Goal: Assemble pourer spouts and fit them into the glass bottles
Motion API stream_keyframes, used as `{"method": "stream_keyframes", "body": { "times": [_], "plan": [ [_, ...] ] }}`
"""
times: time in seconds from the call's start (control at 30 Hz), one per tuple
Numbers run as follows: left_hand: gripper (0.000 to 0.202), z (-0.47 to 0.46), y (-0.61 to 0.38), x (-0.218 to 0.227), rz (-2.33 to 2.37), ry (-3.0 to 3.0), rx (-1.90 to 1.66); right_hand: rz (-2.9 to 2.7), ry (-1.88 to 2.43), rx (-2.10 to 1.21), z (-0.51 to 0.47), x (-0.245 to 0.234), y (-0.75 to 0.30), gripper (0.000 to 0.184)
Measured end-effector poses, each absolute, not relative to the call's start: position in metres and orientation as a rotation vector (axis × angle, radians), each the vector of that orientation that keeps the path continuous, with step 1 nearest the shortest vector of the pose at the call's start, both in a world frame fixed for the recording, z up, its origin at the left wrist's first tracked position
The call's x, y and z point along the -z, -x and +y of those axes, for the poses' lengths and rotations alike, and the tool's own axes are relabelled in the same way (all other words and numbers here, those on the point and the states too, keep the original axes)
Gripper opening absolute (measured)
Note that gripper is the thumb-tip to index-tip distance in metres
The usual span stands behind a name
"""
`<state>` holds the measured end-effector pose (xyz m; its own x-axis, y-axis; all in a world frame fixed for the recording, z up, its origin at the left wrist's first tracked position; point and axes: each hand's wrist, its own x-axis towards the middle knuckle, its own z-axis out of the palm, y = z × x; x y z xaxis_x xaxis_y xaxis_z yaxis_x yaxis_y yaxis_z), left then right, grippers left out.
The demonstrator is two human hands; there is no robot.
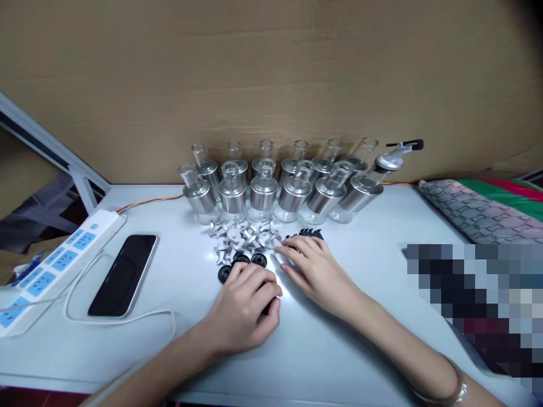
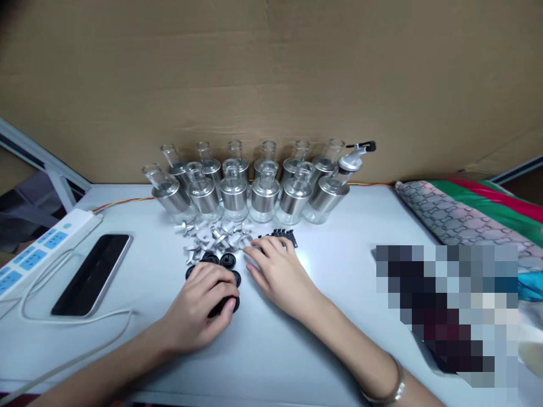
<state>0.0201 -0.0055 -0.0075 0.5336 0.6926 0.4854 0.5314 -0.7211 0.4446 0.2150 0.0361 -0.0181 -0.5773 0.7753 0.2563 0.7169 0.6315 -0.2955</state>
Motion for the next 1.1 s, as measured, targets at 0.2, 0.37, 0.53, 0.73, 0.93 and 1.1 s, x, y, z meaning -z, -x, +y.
{"method": "stream_keyframes", "body": {
  "times": [0.2,0.37,0.53,0.73,0.93,1.1],
  "plan": [
    [0.011,-0.006,-0.021,0.011,1.017,-2.586,-0.956,-2.462,1.144,-0.255,0.037,0.022,-0.216,0.025],
    [0.013,-0.005,-0.02,0.01,1.017,-2.559,-0.964,-2.312,1.024,-0.227,0.038,0.016,-0.219,0.018],
    [0.015,-0.004,-0.019,0.009,1.022,-2.525,-0.968,-2.174,1.02,-0.121,0.04,0.01,-0.223,0.021],
    [0.014,-0.004,-0.019,0.008,1.013,-2.52,-0.974,-2.146,1.076,-0.082,0.045,0.014,-0.226,0.018],
    [0.015,-0.004,-0.019,0.007,1.029,-2.528,-0.987,-2.305,1.138,-0.198,0.045,0.02,-0.227,0.013],
    [0.014,-0.004,-0.019,0.006,1.024,-2.533,-0.993,-2.375,1.205,-0.223,0.041,0.018,-0.225,0.012]
  ]
}}
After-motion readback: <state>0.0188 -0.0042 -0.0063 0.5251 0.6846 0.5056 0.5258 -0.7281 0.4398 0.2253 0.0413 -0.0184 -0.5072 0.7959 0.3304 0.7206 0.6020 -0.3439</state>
